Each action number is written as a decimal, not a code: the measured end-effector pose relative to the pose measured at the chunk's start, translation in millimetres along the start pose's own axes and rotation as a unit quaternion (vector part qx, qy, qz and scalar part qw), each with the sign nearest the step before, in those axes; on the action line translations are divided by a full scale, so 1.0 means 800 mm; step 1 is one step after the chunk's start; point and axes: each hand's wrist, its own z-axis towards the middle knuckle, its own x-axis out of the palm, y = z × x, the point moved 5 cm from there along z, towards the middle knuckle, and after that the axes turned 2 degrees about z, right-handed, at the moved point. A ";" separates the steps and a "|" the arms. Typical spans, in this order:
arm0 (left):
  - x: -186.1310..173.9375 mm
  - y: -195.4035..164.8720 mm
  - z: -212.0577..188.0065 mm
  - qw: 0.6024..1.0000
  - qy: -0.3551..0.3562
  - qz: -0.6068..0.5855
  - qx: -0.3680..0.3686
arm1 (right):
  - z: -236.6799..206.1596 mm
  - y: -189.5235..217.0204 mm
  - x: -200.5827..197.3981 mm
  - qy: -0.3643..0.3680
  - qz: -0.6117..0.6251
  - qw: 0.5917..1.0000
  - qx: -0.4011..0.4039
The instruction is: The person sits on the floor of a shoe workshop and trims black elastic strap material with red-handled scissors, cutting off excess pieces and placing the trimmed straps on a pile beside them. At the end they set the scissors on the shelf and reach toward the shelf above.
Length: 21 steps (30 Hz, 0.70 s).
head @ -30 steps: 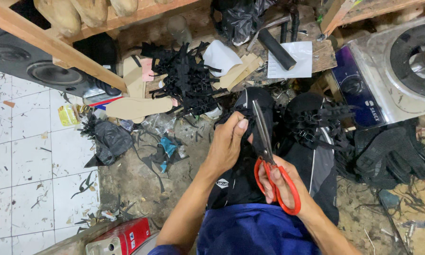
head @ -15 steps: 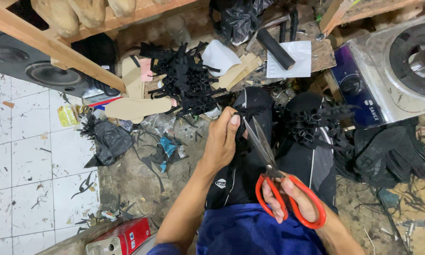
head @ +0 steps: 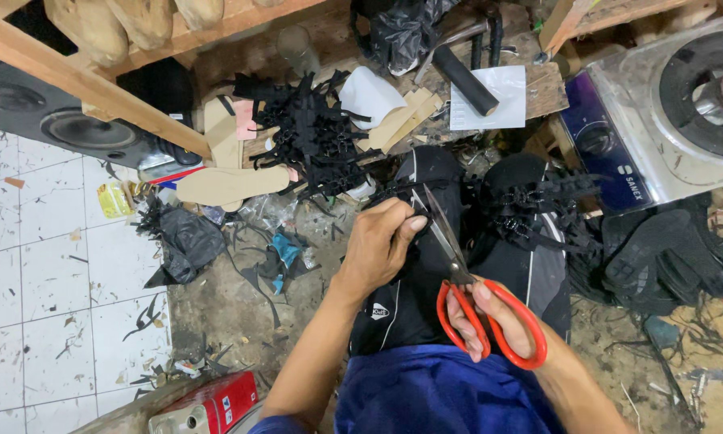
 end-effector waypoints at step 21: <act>0.010 0.009 0.003 0.994 -0.048 0.054 -0.084 | -0.010 0.014 0.008 -0.042 -0.116 0.991 -0.050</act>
